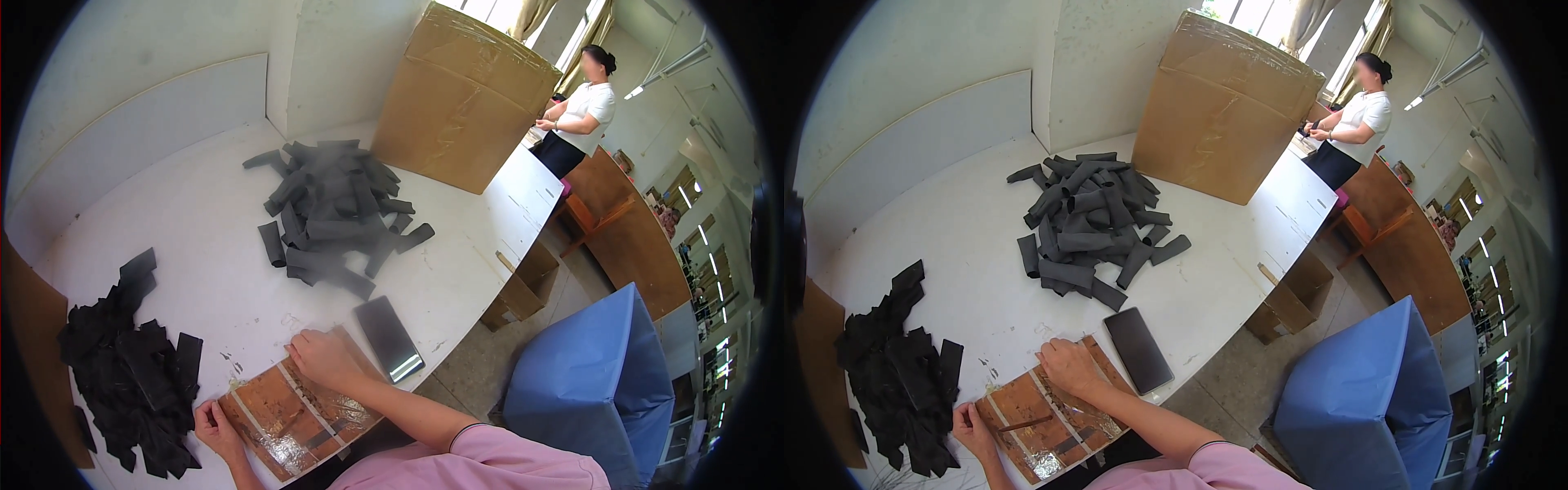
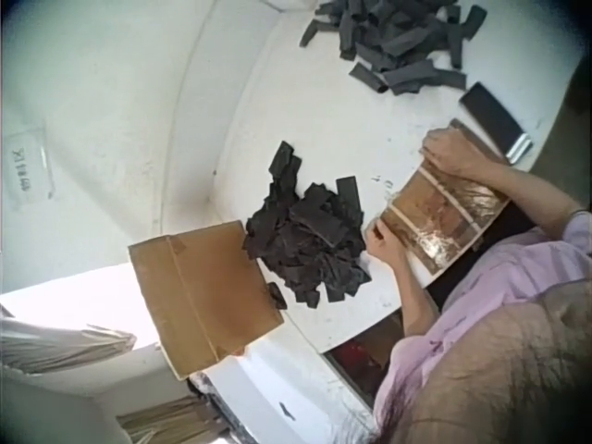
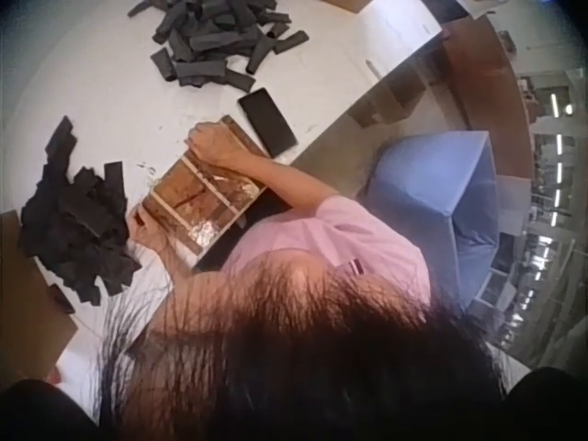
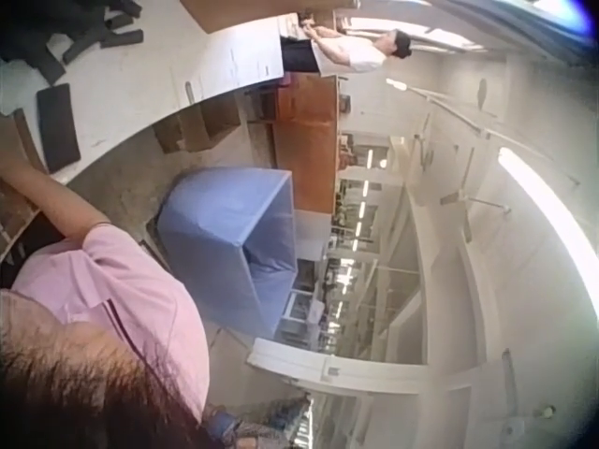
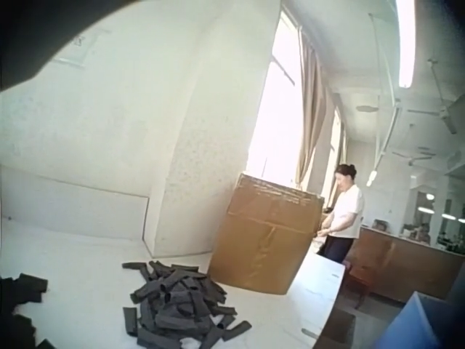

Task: Processing small black rubber or plastic components by folding or manipulating them at a workbench.

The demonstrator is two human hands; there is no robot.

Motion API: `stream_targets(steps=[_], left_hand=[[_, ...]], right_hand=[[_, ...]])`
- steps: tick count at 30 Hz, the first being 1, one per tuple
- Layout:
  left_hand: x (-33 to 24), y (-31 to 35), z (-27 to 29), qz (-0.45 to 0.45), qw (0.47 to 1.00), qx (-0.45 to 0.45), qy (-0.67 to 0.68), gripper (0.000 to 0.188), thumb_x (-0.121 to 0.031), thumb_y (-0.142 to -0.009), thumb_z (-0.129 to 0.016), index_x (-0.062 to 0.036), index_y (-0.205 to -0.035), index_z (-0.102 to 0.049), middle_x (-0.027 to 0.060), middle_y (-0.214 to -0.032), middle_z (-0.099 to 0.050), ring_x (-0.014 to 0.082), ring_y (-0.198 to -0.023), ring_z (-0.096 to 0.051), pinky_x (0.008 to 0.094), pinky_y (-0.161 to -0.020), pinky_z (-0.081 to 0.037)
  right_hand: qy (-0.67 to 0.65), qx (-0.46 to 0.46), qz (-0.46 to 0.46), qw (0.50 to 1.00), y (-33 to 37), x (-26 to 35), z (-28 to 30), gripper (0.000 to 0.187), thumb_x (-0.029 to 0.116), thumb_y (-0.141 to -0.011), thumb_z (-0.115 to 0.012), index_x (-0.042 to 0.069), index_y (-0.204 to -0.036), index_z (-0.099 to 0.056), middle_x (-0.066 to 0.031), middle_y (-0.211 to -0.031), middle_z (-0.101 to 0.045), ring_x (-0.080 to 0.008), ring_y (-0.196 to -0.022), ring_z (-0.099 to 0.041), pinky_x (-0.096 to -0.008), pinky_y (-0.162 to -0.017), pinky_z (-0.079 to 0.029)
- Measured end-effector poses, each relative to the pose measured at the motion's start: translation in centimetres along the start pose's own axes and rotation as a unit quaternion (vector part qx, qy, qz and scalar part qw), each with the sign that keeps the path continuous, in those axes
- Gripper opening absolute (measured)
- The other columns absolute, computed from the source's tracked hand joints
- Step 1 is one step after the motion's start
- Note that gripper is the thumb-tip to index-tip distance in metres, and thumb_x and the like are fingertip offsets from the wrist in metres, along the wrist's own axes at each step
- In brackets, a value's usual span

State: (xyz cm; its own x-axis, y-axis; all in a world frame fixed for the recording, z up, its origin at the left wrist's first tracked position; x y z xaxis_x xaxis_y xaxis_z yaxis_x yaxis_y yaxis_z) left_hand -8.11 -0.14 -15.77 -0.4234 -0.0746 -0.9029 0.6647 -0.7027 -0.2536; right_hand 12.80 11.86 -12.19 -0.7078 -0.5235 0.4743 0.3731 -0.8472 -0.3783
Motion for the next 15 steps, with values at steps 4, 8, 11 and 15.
stream_targets(steps=[4,8,11,15], left_hand=[[-0.09,-0.04,0.09,-0.009,1.000,0.001,0.016,0.011,-0.007,-0.083,-0.051,0.0012,-0.076,-0.052,-0.0002,-0.066,-0.048,0.0053,-0.057,-0.040,0.0181,-0.051,-0.033],[-0.54,-0.26,-0.23,-0.038,0.999,-0.012,0.013,0.011,-0.008,-0.083,-0.051,0.0012,-0.076,-0.052,-0.0003,-0.066,-0.048,0.0052,-0.058,-0.040,0.0179,-0.052,-0.033],[-0.08,-0.17,0.01,-0.022,0.999,0.001,0.023,0.011,-0.008,-0.083,-0.051,0.0011,-0.076,-0.052,-0.0002,-0.066,-0.048,0.0054,-0.058,-0.040,0.0181,-0.052,-0.034],[-0.03,-0.11,0.11,-0.032,0.999,-0.002,0.029,0.011,-0.008,-0.083,-0.051,0.0012,-0.077,-0.052,0.0000,-0.066,-0.049,0.0056,-0.058,-0.041,0.0183,-0.053,-0.035]], right_hand=[[0.000,-0.002,0.000,1.000,-0.13,0.11,0.30,0.016,0.018,-0.077,-0.055,0.005,-0.068,-0.050,-0.0095,-0.065,-0.052,-0.0260,-0.062,-0.055,-0.0358,-0.053,-0.044],[0.004,0.000,0.002,1.000,-0.13,-0.10,-0.01,0.017,0.018,-0.078,-0.054,0.005,-0.068,-0.050,-0.0090,-0.065,-0.051,-0.0252,-0.061,-0.054,-0.0355,-0.053,-0.043],[0.005,-0.009,0.006,1.000,-0.12,0.02,0.05,0.016,0.017,-0.078,-0.054,0.005,-0.068,-0.051,-0.0081,-0.065,-0.051,-0.0242,-0.060,-0.053,-0.0349,-0.052,-0.043],[0.000,-0.007,0.009,1.000,-0.06,0.11,0.18,0.016,0.017,-0.078,-0.054,0.004,-0.069,-0.050,-0.0079,-0.064,-0.051,-0.0242,-0.060,-0.053,-0.0350,-0.052,-0.043]])
Point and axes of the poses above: each hand's wrist, its own y-axis away from the middle knuckle, its own z-axis out of the back of the hand, x = y × z, the point moved 1 cm from there along -y, towards the middle knuckle
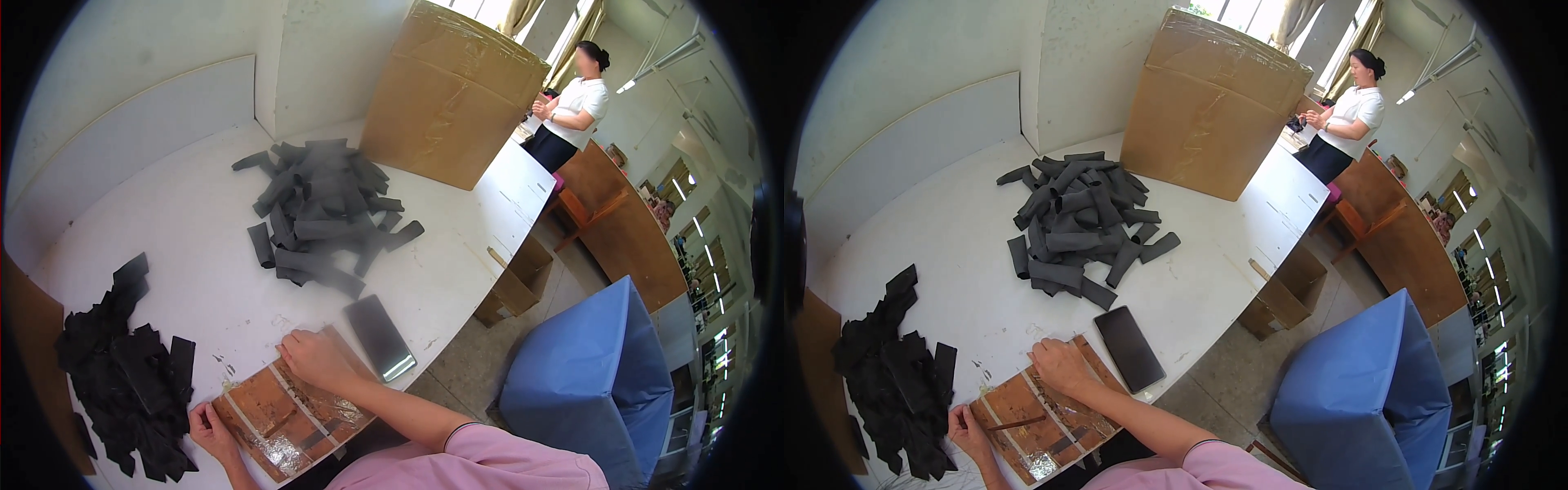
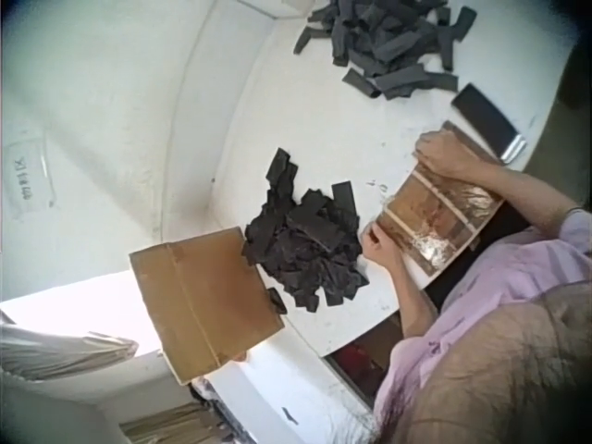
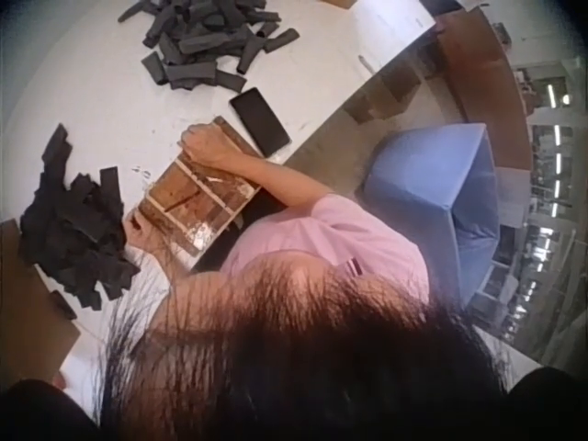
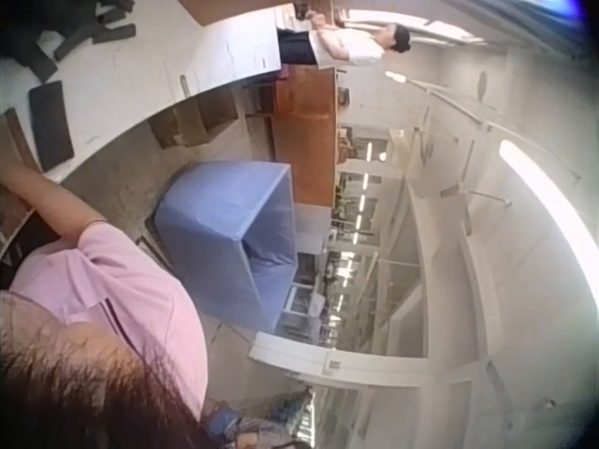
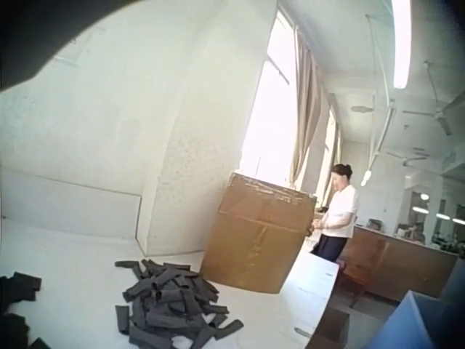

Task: Processing small black rubber or plastic components by folding or manipulating them at a workbench.

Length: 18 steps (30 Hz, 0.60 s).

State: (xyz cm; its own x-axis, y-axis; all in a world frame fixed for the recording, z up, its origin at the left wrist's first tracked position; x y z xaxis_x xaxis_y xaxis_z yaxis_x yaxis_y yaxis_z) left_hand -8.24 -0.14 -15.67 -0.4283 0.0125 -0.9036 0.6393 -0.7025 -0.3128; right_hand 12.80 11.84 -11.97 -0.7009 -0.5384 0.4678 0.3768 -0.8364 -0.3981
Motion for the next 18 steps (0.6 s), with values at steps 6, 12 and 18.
stream_targets(steps=[6,12,18], left_hand=[[-0.18,0.07,-0.14,0.013,1.000,0.006,-0.013,0.012,-0.008,-0.083,-0.051,0.0014,-0.077,-0.052,0.0004,-0.067,-0.049,0.0056,-0.059,-0.041,0.0182,-0.053,-0.035],[0.10,-0.08,-0.20,0.005,1.000,0.008,0.016,0.012,-0.008,-0.083,-0.051,0.0017,-0.077,-0.052,0.0007,-0.067,-0.050,0.0060,-0.060,-0.042,0.0184,-0.054,-0.036],[-0.30,-0.14,0.11,-0.005,1.000,-0.015,-0.010,0.011,-0.007,-0.083,-0.051,0.0016,-0.077,-0.052,0.0010,-0.066,-0.049,0.0062,-0.059,-0.042,0.0189,-0.053,-0.036]], right_hand=[[0.003,-0.007,0.000,1.000,0.08,-0.13,0.12,0.017,0.017,-0.078,-0.054,0.004,-0.068,-0.050,-0.0089,-0.064,-0.051,-0.0249,-0.060,-0.054,-0.0356,-0.052,-0.044],[0.000,-0.011,0.002,1.000,-0.19,0.05,0.50,0.017,0.016,-0.078,-0.054,0.004,-0.068,-0.049,-0.0094,-0.064,-0.051,-0.0253,-0.060,-0.054,-0.0354,-0.053,-0.045],[0.001,-0.006,0.004,1.000,0.11,0.02,-0.37,0.017,0.017,-0.078,-0.054,0.004,-0.067,-0.050,-0.0107,-0.065,-0.052,-0.0264,-0.061,-0.054,-0.0357,-0.053,-0.045]])
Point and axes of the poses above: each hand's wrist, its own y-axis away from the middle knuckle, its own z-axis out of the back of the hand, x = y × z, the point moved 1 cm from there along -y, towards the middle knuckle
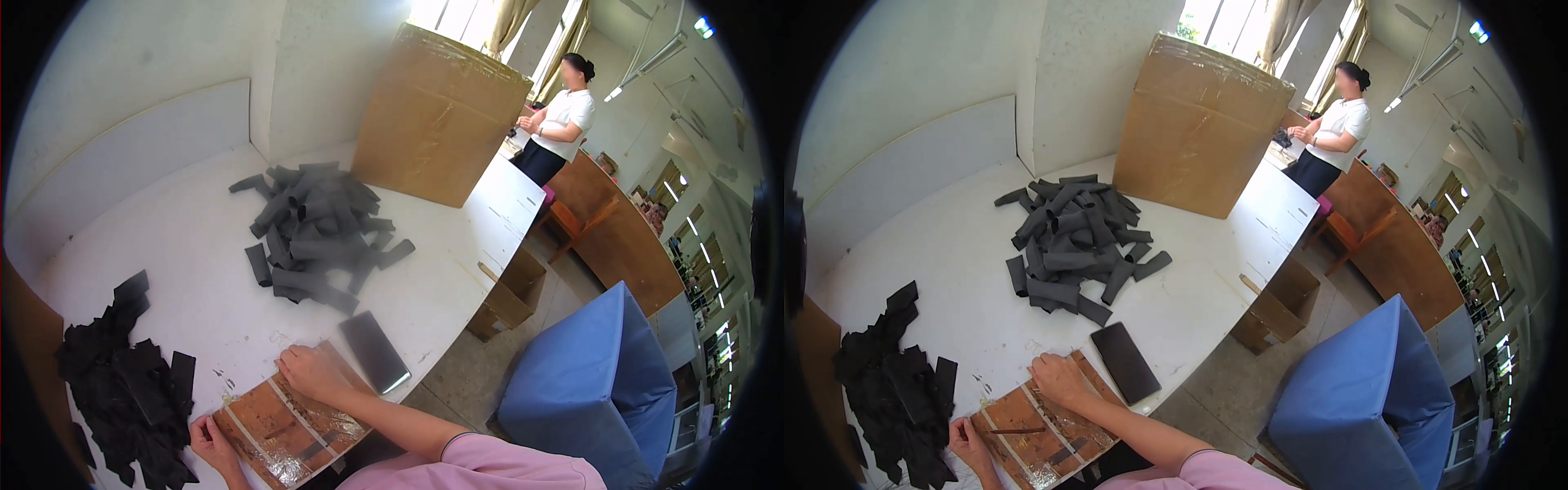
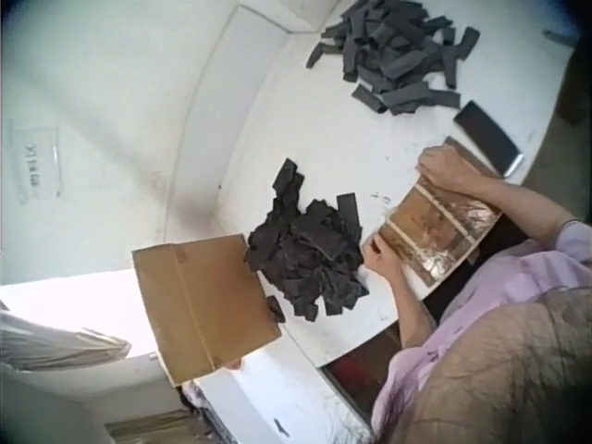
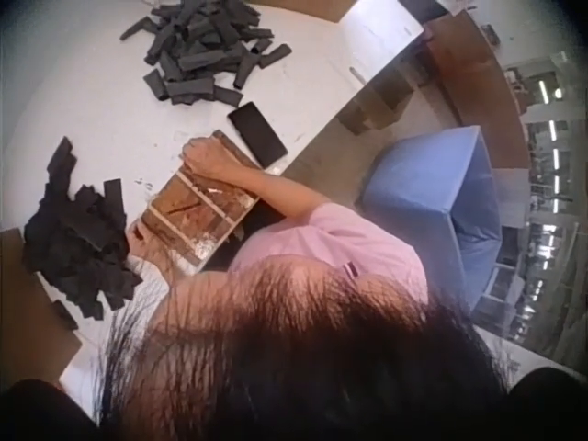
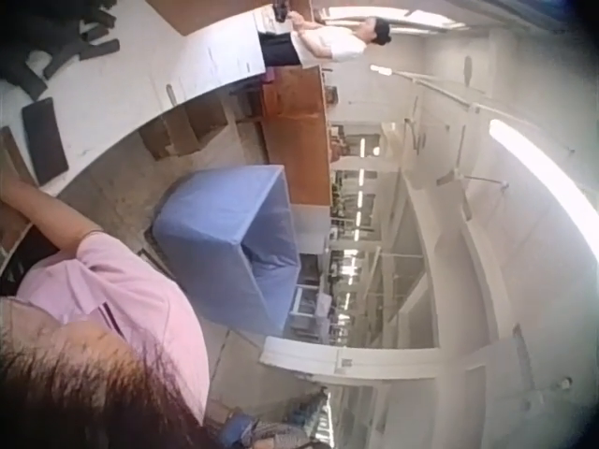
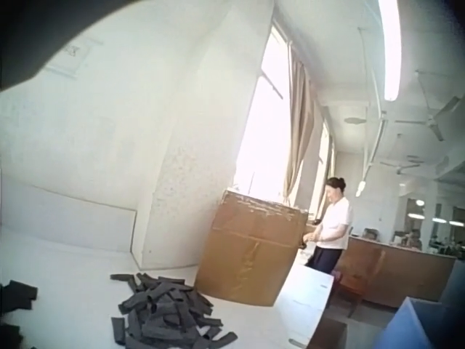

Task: Processing small black rubber or plastic components by folding or manipulating them at a workbench.

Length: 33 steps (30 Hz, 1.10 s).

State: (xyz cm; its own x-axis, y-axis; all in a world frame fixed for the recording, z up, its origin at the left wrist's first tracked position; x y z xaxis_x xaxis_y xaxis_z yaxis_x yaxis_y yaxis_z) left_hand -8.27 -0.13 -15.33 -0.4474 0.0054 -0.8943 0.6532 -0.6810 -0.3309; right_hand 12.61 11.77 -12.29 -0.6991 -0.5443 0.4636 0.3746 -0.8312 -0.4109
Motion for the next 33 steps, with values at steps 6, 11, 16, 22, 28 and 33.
stream_targets(steps=[6,11,16,22,28,33], left_hand=[[0.5,0.2,0.3,0.033,0.999,0.034,-0.005,0.011,-0.006,-0.083,-0.050,0.0022,-0.077,-0.051,0.0017,-0.068,-0.049,0.0065,-0.060,-0.042,0.0190,-0.054,-0.036],[-0.1,0.2,-0.1,0.031,0.999,0.025,0.008,0.011,-0.007,-0.083,-0.050,0.0024,-0.077,-0.051,0.0012,-0.069,-0.049,0.0062,-0.061,-0.041,0.0186,-0.055,-0.036],[0.1,0.7,-0.2,0.040,0.999,0.013,0.013,0.011,-0.007,-0.083,-0.051,0.0022,-0.077,-0.051,0.0011,-0.068,-0.049,0.0063,-0.062,-0.041,0.0185,-0.056,-0.036],[-0.8,0.2,-0.1,0.037,0.999,-0.012,-0.024,0.006,-0.005,-0.077,-0.056,0.0016,-0.077,-0.057,0.0064,-0.065,-0.055,0.0105,-0.056,-0.048,0.0233,-0.051,-0.039],[-4.0,-4.5,-0.6,-0.045,0.997,0.002,-0.055,0.002,0.001,-0.076,-0.055,0.0019,-0.077,-0.055,0.0050,-0.068,-0.053,0.0076,-0.056,-0.048,0.0205,-0.050,-0.037],[-4.7,-13.5,-3.1,-0.147,0.974,-0.044,-0.170,0.019,0.001,-0.070,-0.056,-0.0006,-0.089,-0.054,0.0107,-0.085,-0.053,0.0192,-0.071,-0.052,0.0291,-0.060,-0.043]], right_hand=[[0.004,0.005,-0.015,1.000,0.2,-0.1,-0.3,0.017,0.019,-0.076,-0.055,0.005,-0.067,-0.050,-0.0097,-0.066,-0.052,-0.0265,-0.062,-0.055,-0.0363,-0.055,-0.044],[0.004,-0.008,-0.004,1.000,0.0,-0.2,0.6,0.016,0.016,-0.078,-0.054,0.004,-0.068,-0.050,-0.0101,-0.064,-0.051,-0.0263,-0.059,-0.054,-0.0363,-0.052,-0.044],[-0.002,-0.011,0.005,1.000,0.1,-0.3,0.5,0.016,0.017,-0.078,-0.054,0.005,-0.067,-0.050,-0.0090,-0.064,-0.051,-0.0254,-0.059,-0.054,-0.0363,-0.051,-0.043],[0.051,0.022,-0.004,0.998,0.0,-0.3,-0.1,0.017,0.019,-0.077,-0.050,0.008,-0.064,-0.051,-0.0092,-0.064,-0.052,-0.0266,-0.057,-0.053,-0.0380,-0.051,-0.042],[0.036,0.025,-0.008,0.999,-0.8,0.5,-0.1,0.016,0.016,-0.077,-0.054,0.005,-0.066,-0.050,-0.0110,-0.065,-0.051,-0.0292,-0.059,-0.052,-0.0395,-0.051,-0.041],[0.045,0.023,-0.004,0.999,-1.1,0.9,-0.7,0.014,0.015,-0.077,-0.055,0.005,-0.067,-0.051,-0.0107,-0.063,-0.051,-0.0289,-0.057,-0.052,-0.0387,-0.050,-0.040]])
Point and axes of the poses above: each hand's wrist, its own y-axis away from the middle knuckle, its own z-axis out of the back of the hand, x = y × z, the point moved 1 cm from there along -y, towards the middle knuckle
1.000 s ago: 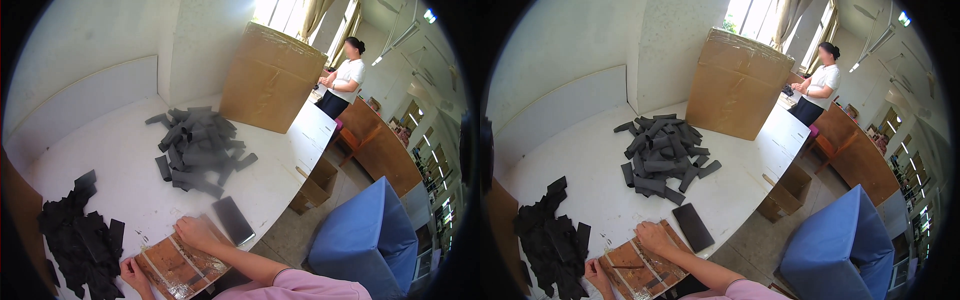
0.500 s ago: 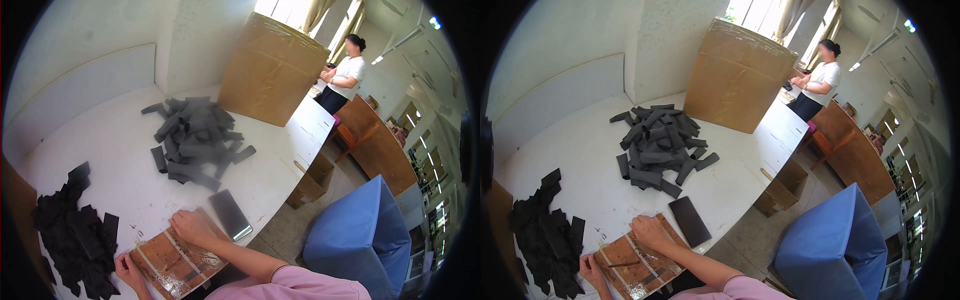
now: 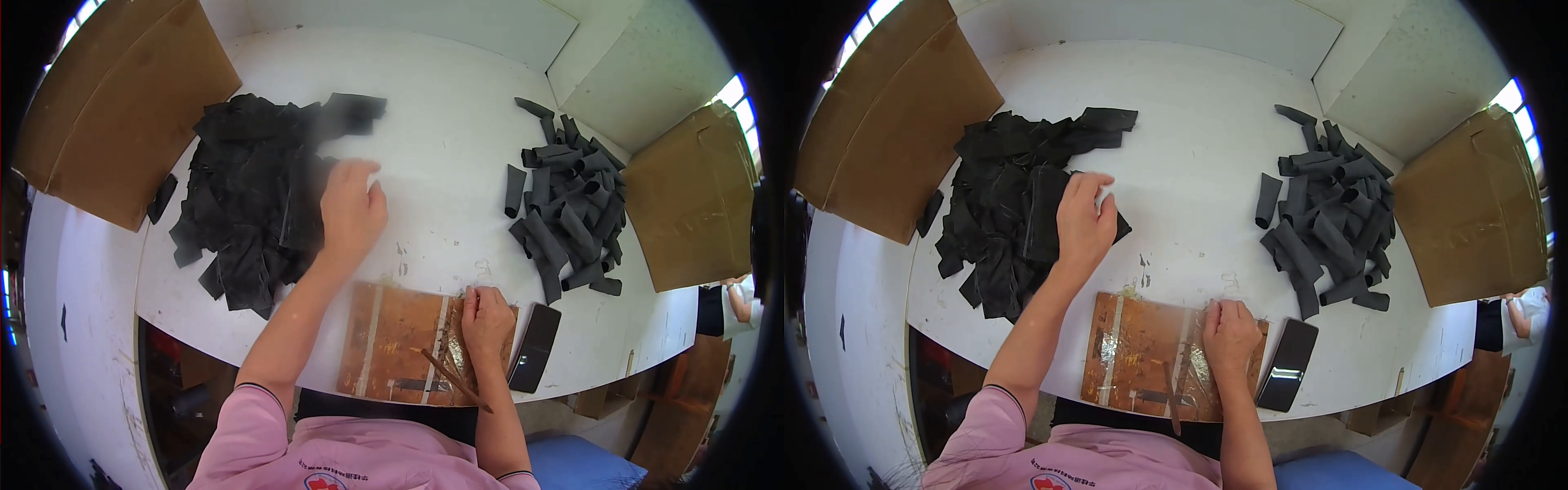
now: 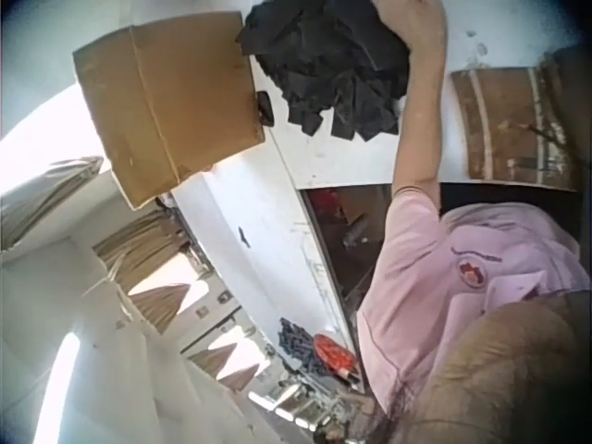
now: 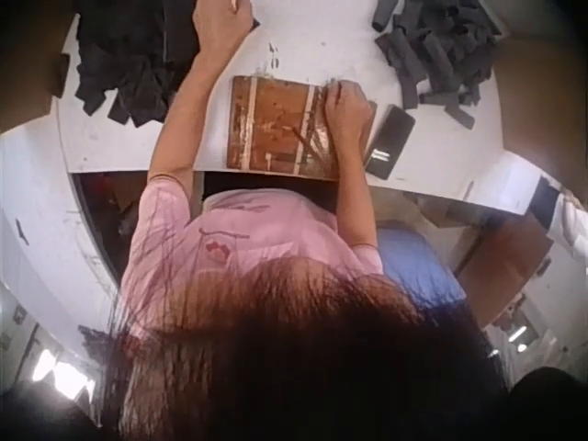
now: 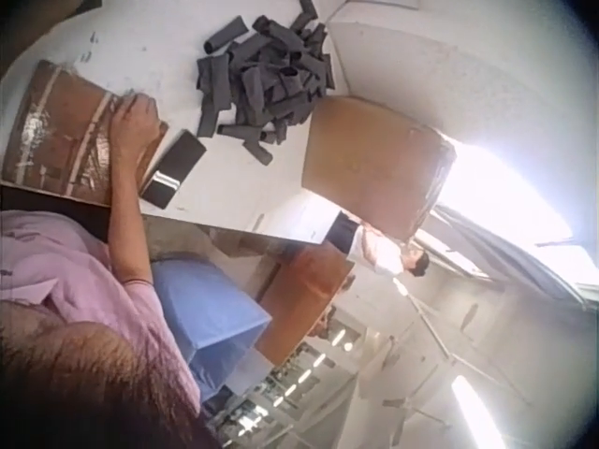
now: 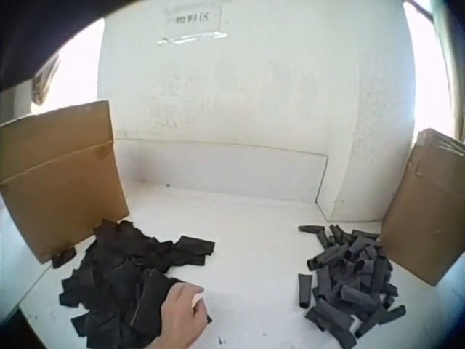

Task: Processing small black rubber or plastic components by folding or manipulating them at a workbench.

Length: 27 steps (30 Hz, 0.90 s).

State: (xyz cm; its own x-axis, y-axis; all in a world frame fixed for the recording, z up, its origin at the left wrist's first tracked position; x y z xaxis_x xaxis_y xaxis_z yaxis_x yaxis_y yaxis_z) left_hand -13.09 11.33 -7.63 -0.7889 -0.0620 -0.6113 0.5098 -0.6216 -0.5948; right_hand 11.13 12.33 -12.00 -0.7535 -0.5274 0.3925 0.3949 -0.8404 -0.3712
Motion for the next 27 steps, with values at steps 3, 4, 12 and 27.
stream_targets(steps=[3,4,12,27], left_hand=[[1.4,-5.1,-5.0,-0.045,0.988,0.011,-0.149,0.039,-0.010,-0.068,-0.062,-0.0038,-0.103,-0.048,0.0159,-0.103,-0.049,0.0309,-0.098,-0.046,0.0395,-0.076,-0.042],[1.5,-6.2,-6.6,-0.021,0.976,0.037,-0.214,0.045,-0.015,-0.067,-0.064,-0.0043,-0.107,-0.046,0.0171,-0.107,-0.047,0.0326,-0.101,-0.045,0.0410,-0.077,-0.043],[13.2,-10.8,-12.2,0.141,0.900,0.207,-0.356,0.082,-0.047,-0.069,-0.062,-0.0207,-0.133,-0.019,0.0144,-0.129,-0.033,0.0371,-0.116,-0.032,0.0575,-0.085,-0.031],[10.0,-7.7,-15.4,0.007,0.902,0.099,-0.420,0.018,-0.007,-0.079,-0.048,-0.0088,-0.097,-0.047,0.0064,-0.096,-0.048,0.0267,-0.090,-0.052,0.0448,-0.058,-0.049]], right_hand=[[0.004,-0.002,-0.007,1.000,0.1,-0.6,0.9,0.015,0.014,-0.076,-0.055,0.006,-0.065,-0.050,-0.0099,-0.062,-0.050,-0.0277,-0.055,-0.051,-0.0382,-0.049,-0.041],[0.011,0.004,-0.009,1.000,0.2,-1.2,1.4,0.015,0.014,-0.076,-0.054,0.007,-0.064,-0.049,-0.0093,-0.061,-0.050,-0.0270,-0.054,-0.051,-0.0379,-0.049,-0.041],[0.008,0.015,-0.034,0.999,0.2,-0.7,0.4,0.015,0.015,-0.075,-0.055,0.007,-0.066,-0.047,-0.0079,-0.063,-0.049,-0.0236,-0.058,-0.054,-0.0343,-0.051,-0.044],[-0.028,-0.024,-0.022,0.999,0.3,-0.9,0.4,0.015,0.014,-0.075,-0.055,0.005,-0.066,-0.047,-0.0071,-0.063,-0.047,-0.0221,-0.059,-0.053,-0.0321,-0.050,-0.044]])
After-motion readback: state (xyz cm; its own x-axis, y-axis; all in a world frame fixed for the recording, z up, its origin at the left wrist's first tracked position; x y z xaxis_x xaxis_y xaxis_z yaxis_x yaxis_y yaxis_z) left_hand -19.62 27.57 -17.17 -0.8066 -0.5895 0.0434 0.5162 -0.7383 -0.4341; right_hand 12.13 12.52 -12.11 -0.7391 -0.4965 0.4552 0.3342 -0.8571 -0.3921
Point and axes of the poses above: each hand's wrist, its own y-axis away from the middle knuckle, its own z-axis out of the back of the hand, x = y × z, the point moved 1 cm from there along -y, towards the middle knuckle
